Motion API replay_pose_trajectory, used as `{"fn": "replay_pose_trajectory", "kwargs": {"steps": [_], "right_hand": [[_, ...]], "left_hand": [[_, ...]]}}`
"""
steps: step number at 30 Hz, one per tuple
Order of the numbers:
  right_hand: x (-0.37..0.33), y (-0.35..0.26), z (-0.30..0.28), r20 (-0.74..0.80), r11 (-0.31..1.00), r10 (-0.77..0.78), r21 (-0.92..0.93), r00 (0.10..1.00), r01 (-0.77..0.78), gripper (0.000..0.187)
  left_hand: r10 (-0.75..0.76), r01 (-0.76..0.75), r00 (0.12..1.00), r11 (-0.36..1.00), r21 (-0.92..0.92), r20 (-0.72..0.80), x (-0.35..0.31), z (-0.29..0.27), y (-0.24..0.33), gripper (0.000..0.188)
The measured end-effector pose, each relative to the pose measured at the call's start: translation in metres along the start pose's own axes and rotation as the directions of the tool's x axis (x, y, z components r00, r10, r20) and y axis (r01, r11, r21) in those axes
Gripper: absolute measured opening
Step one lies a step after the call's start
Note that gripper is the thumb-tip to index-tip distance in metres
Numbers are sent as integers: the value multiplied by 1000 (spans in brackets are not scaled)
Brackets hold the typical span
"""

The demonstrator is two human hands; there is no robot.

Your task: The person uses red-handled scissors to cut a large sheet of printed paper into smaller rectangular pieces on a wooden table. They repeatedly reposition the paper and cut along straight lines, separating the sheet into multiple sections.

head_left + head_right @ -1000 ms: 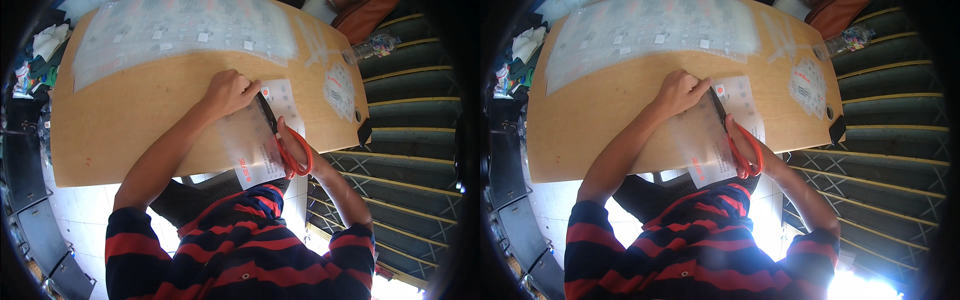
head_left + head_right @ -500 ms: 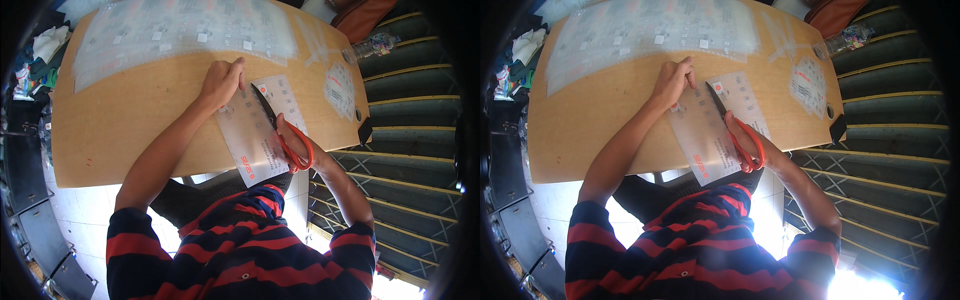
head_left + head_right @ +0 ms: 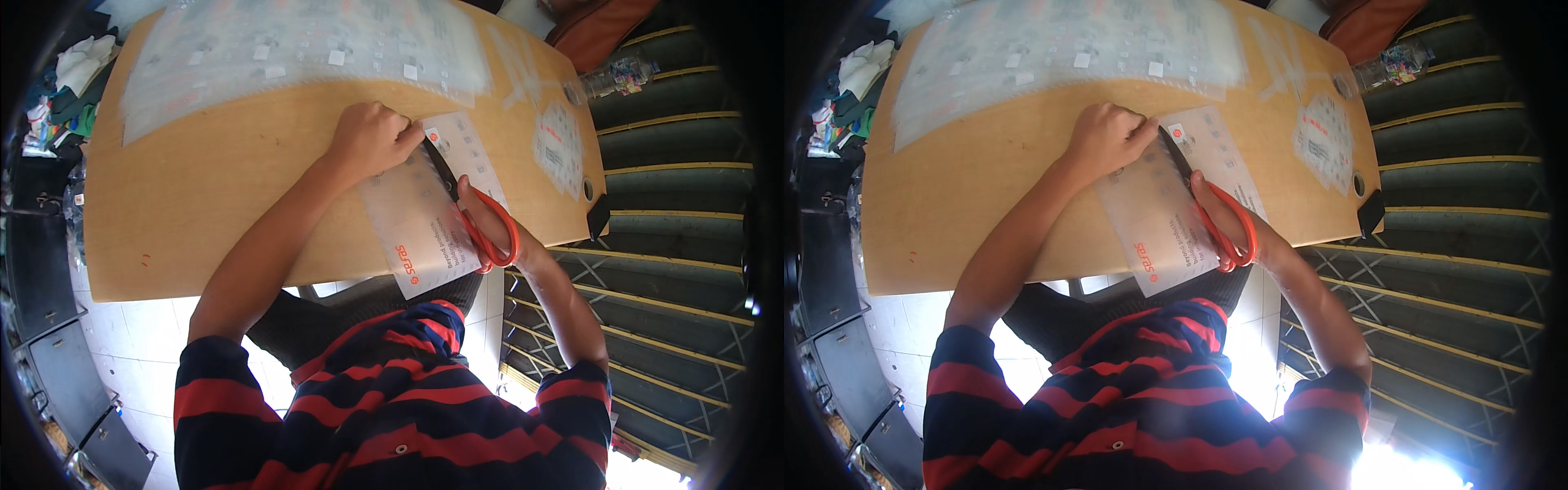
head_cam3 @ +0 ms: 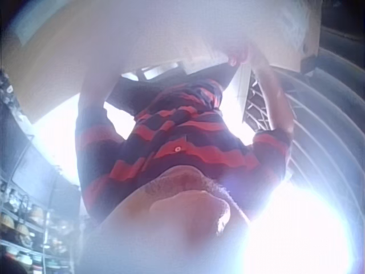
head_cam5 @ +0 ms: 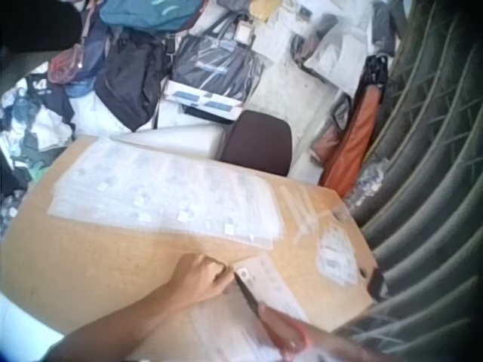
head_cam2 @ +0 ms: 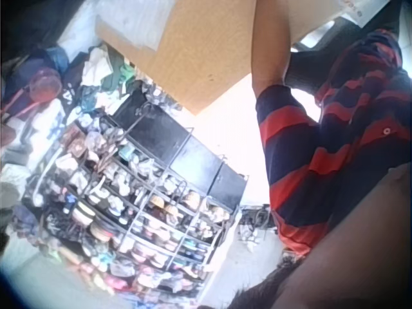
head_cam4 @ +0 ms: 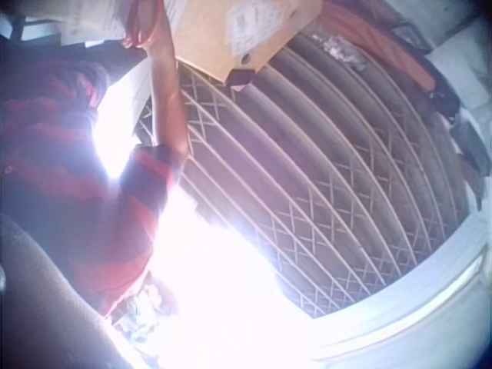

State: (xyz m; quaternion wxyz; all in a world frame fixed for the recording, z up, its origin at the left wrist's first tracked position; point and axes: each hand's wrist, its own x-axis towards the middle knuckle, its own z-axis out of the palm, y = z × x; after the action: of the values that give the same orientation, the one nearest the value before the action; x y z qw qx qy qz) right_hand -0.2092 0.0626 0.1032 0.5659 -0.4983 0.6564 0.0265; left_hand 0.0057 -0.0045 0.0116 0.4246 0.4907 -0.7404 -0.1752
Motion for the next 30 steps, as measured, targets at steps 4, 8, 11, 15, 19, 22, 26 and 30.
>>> {"fn": "replay_pose_trajectory", "kwargs": {"steps": [4,8,11,15,19,22,26,30], "right_hand": [[2,22,0,12,993,34,112,999,-35,91],[-10,27,4,-50,984,44,178,998,-35,92],[-16,24,2,-82,989,89,128,993,-78,93],[-16,17,-8,-36,993,72,100,997,-68,92],[-18,8,-9,-48,993,50,109,998,-44,88],[-9,13,-12,-37,995,45,88,998,-42,85],[-6,10,-8,-33,991,-23,130,999,27,83],[-11,16,-12,-3,988,-94,124,996,94,83]], "left_hand": [[142,-139,990,977,159,-6,-10,10,10,24],[238,-245,969,941,232,60,-25,25,19,20],[258,-270,963,933,236,82,-28,28,19,27],[259,-280,958,935,219,121,-26,27,21,30],[267,-286,956,938,196,120,-26,25,21,30],[258,-277,959,941,196,121,-27,24,20,29],[227,-252,963,950,185,146,-26,21,19,26],[237,-252,965,956,152,111,-18,13,13,23]]}}
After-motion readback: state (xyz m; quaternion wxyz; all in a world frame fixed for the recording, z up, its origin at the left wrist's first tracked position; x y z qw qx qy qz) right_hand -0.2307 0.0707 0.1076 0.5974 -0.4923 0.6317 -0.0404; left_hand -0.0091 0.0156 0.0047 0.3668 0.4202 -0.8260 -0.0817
